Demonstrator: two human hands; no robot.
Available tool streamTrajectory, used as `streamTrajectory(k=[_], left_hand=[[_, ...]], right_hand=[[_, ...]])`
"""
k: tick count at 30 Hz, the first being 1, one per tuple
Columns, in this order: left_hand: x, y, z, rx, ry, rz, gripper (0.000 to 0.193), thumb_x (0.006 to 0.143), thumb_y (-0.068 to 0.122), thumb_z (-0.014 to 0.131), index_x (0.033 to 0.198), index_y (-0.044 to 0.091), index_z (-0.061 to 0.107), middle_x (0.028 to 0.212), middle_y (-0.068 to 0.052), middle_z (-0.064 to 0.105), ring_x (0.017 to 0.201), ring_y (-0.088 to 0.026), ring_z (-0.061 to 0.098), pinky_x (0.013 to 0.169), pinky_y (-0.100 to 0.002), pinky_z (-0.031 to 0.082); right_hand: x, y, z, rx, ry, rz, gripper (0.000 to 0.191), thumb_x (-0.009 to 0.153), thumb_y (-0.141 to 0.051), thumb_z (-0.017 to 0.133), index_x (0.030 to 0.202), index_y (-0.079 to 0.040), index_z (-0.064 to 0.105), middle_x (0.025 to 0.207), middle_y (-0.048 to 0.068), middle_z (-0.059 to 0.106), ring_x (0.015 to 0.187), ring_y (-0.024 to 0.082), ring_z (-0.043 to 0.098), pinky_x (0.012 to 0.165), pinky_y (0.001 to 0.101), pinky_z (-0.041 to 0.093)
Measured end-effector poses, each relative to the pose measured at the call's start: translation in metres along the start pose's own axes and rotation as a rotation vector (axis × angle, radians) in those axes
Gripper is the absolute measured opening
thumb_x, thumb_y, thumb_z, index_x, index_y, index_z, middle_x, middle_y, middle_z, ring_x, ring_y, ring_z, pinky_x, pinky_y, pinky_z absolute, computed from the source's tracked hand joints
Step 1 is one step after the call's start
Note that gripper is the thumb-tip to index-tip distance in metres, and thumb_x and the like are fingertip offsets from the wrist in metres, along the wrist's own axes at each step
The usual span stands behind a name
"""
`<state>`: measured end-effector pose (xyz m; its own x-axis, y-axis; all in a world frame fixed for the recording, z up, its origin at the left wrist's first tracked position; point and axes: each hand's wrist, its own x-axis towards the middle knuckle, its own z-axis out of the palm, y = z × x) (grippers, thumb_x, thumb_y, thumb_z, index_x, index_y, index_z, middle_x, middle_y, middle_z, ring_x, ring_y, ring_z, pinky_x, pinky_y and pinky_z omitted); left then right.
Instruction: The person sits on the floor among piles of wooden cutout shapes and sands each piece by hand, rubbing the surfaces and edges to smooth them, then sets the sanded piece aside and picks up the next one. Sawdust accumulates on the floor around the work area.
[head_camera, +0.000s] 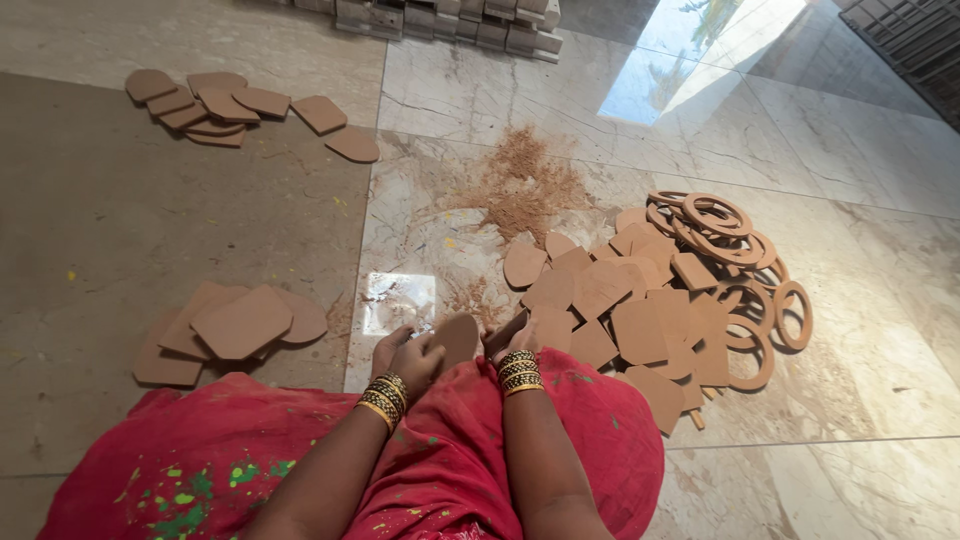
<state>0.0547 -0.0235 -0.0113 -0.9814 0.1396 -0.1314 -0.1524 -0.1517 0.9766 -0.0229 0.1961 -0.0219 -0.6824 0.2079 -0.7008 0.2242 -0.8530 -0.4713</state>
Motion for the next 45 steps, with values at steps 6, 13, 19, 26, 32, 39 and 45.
streamTrajectory(k=[6, 13, 19, 26, 32, 39, 45], left_hand=[[0.020, -0.013, -0.009, -0.166, 0.190, -0.013, 0.028, 0.095, 0.013, 0.060, 0.115, -0.004, 0.070, 0.093, -0.006, 0.075, 0.076, -0.011, 0.070, 0.068, -0.026, 0.059], [0.025, -0.012, -0.008, -0.245, 0.305, -0.184, 0.043, 0.104, 0.026, 0.047, 0.142, 0.006, 0.054, 0.083, -0.008, 0.063, 0.059, -0.019, 0.058, 0.046, -0.034, 0.054], [0.030, -0.003, -0.013, -0.348, 0.296, -0.135, 0.047, 0.106, 0.024, 0.044, 0.150, 0.006, 0.046, 0.107, -0.006, 0.072, 0.076, -0.012, 0.072, 0.058, -0.027, 0.062], [0.022, -0.007, -0.011, 0.132, 0.196, -0.156, 0.047, 0.105, 0.031, 0.054, 0.148, 0.010, 0.059, 0.109, -0.015, 0.077, 0.081, -0.017, 0.071, 0.066, -0.029, 0.058], [0.029, -0.002, -0.018, -0.314, 0.197, -0.244, 0.049, 0.106, 0.029, 0.050, 0.151, 0.009, 0.051, 0.109, -0.012, 0.076, 0.074, -0.015, 0.075, 0.053, -0.027, 0.061], [0.024, -0.014, -0.028, -0.158, -0.010, -0.272, 0.047, 0.103, 0.032, 0.044, 0.146, 0.015, 0.052, 0.086, -0.008, 0.076, 0.043, -0.013, 0.060, 0.031, -0.027, 0.038], [0.032, -0.038, -0.029, -0.379, 0.118, -0.179, 0.044, 0.108, 0.029, 0.048, 0.142, 0.005, 0.059, 0.085, -0.005, 0.073, 0.050, -0.011, 0.060, 0.035, -0.024, 0.041]], right_hand=[[-0.002, 0.033, 0.005, -0.443, -0.260, -0.281, 0.050, 0.097, -0.037, 0.066, 0.133, -0.003, 0.056, 0.106, 0.011, 0.066, 0.089, 0.026, 0.070, 0.078, 0.0431, 0.061], [-0.085, 0.066, 0.013, -0.891, -0.533, -1.153, 0.043, 0.104, -0.010, 0.053, 0.147, -0.004, 0.053, 0.132, 0.017, 0.068, 0.117, 0.028, 0.067, 0.097, 0.0367, 0.055], [-0.144, 0.069, 0.011, -1.281, -0.753, -1.216, 0.045, 0.110, -0.013, 0.044, 0.153, -0.003, 0.048, 0.151, 0.024, 0.054, 0.139, 0.033, 0.054, 0.113, 0.0406, 0.047], [-0.107, 0.054, 0.020, -1.220, -0.601, -0.912, 0.045, 0.107, -0.020, 0.049, 0.148, -0.003, 0.049, 0.146, 0.022, 0.058, 0.132, 0.030, 0.060, 0.109, 0.0393, 0.050], [-0.113, 0.077, -0.007, -1.400, -0.693, -1.230, 0.044, 0.104, -0.016, 0.051, 0.145, -0.001, 0.057, 0.146, 0.023, 0.060, 0.135, 0.035, 0.055, 0.111, 0.0418, 0.046], [-0.066, 0.064, -0.010, -1.284, -0.792, -1.100, 0.048, 0.110, -0.022, 0.042, 0.154, -0.001, 0.046, 0.160, 0.023, 0.041, 0.153, 0.033, 0.034, 0.124, 0.0407, 0.030], [-0.081, 0.074, -0.036, -1.120, -0.785, -1.007, 0.043, 0.107, -0.008, 0.054, 0.150, -0.001, 0.056, 0.165, 0.026, 0.040, 0.151, 0.033, 0.043, 0.120, 0.0393, 0.038]])
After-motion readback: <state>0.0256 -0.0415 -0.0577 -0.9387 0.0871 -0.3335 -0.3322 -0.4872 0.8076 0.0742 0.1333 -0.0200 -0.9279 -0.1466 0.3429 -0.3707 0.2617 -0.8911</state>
